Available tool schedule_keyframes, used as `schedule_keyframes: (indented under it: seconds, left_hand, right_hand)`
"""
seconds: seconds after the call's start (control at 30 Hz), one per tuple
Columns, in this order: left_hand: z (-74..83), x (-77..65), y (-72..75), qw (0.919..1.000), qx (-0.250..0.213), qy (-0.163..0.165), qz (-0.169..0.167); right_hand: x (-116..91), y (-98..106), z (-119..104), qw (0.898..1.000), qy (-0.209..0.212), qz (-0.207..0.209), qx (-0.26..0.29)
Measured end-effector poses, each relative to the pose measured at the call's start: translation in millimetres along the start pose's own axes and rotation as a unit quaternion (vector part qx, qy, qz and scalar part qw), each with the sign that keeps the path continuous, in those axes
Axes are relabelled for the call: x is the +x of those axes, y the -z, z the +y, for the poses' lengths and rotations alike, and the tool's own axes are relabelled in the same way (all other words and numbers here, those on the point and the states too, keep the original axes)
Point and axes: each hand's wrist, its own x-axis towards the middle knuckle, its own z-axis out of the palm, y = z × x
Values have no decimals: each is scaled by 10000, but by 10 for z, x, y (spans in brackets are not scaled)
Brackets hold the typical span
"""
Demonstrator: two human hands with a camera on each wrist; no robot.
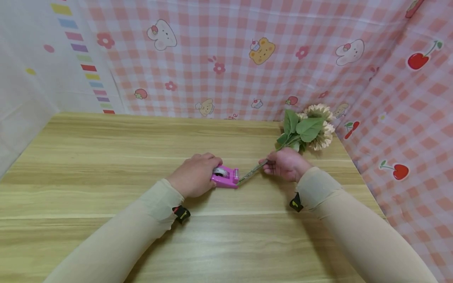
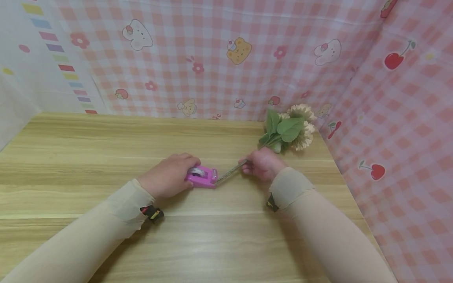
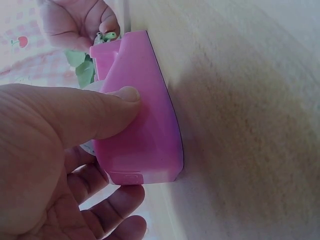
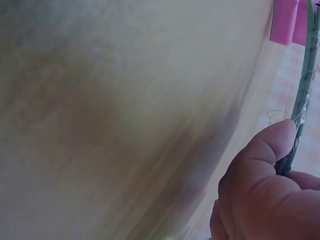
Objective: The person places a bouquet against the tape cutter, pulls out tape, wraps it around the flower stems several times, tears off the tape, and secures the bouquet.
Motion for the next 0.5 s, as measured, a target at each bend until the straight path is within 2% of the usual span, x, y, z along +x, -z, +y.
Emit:
schedule_keyframes:
  seconds: [0.5]
  left_hand:
    - [8, -13, 4, 10000, 13, -14, 19]
  right_hand:
    - [-16, -37, 26, 9995, -83, 213, -210]
